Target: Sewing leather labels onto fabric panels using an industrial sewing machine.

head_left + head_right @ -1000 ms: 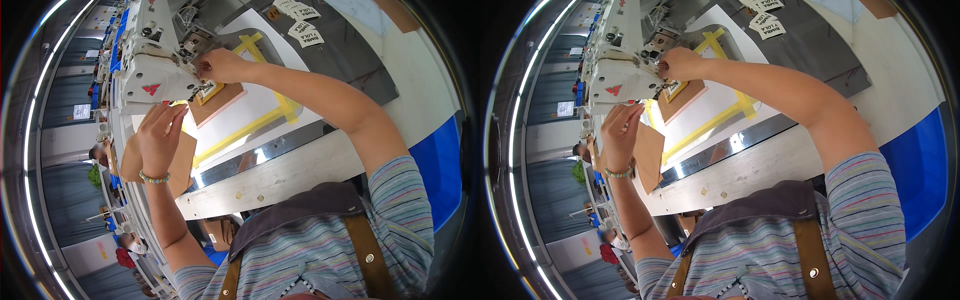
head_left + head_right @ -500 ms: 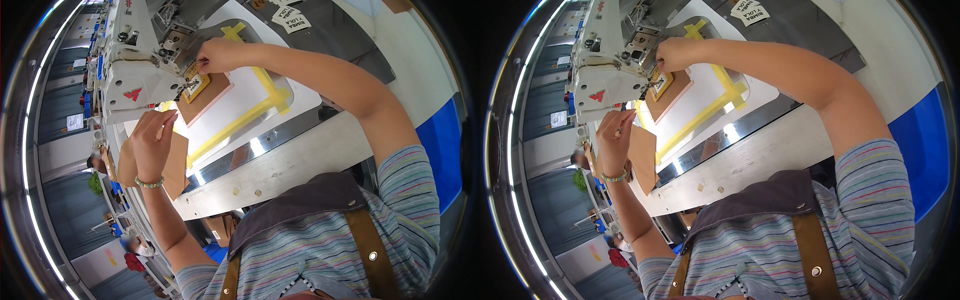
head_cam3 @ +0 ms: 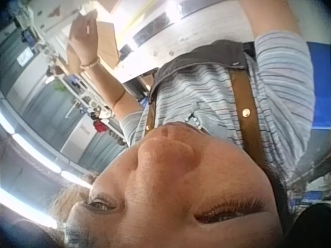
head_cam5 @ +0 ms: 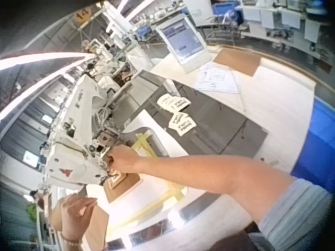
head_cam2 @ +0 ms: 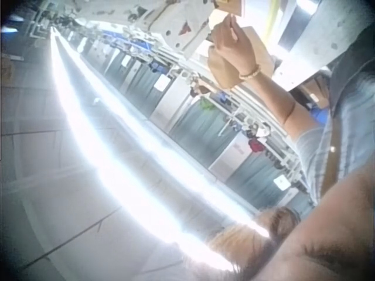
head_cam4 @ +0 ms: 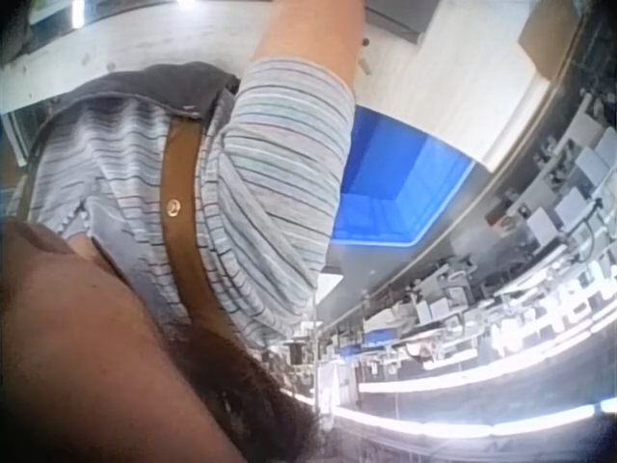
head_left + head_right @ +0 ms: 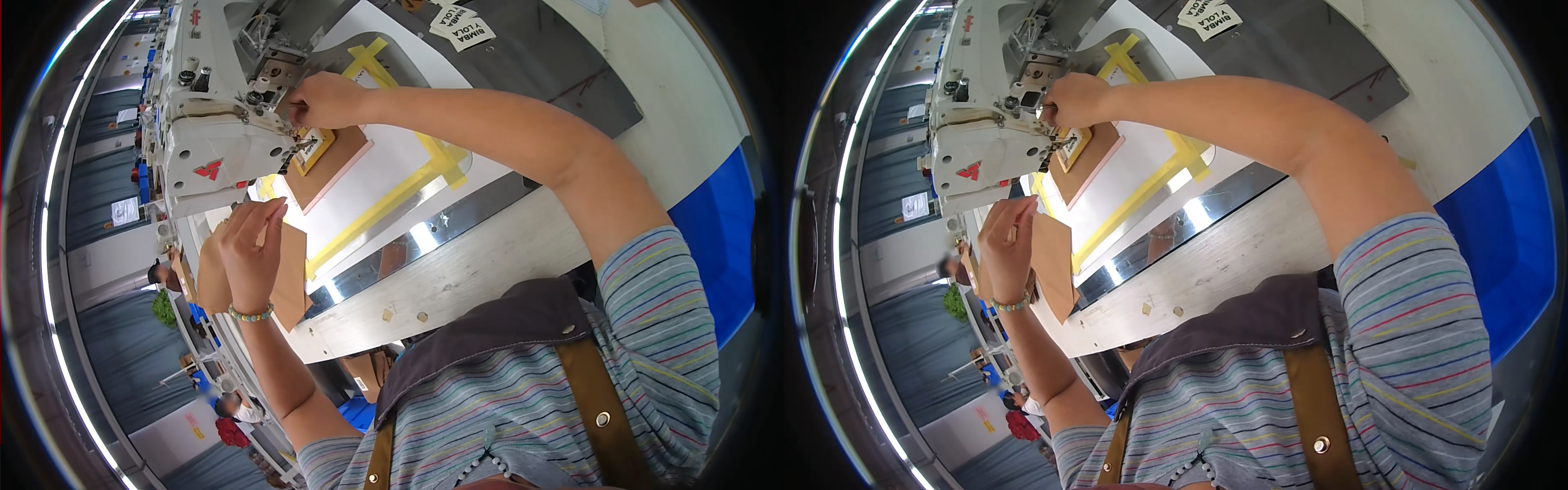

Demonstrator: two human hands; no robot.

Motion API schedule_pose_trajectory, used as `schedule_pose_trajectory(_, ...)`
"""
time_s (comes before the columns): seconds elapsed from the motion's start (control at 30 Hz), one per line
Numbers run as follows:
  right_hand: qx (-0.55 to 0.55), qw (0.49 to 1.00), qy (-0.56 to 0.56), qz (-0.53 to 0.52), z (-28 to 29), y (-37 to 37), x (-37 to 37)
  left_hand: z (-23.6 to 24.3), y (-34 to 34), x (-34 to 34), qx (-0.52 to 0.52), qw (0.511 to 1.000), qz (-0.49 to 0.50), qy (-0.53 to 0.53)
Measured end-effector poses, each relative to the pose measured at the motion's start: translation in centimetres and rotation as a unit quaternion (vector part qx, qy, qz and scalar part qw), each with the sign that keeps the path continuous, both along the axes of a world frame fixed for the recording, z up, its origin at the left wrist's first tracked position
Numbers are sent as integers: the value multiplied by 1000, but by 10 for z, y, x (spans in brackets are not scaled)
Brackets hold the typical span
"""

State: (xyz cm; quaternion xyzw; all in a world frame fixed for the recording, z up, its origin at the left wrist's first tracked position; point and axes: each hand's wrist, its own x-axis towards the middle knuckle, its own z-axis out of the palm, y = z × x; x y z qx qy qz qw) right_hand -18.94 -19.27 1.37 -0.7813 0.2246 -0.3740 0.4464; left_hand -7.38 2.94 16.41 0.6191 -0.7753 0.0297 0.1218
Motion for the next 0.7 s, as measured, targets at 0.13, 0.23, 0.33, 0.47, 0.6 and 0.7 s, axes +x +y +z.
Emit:
schedule_pose_trajectory(0.13,-38,987,103,114,15,-5,-33,2,-1,-1,-14,1000,-3,2)
schedule_pose_trajectory(0.23,-4,932,184,313,34,15,-75,3,-5,-4,-18,1000,-15,2)
schedule_pose_trajectory(0.33,-39,792,406,454,113,71,-130,4,-2,3,-22,1000,-14,-11)
schedule_pose_trajectory(0.47,-250,856,328,313,88,77,-129,-2,2,9,-16,1000,-6,23)
schedule_pose_trajectory(0.6,42,980,133,142,36,22,-78,-8,-8,-1,6,1000,-11,22)
schedule_pose_trajectory(0.7,240,964,45,101,15,-2,-28,-10,-3,-3,12,1000,-6,24)
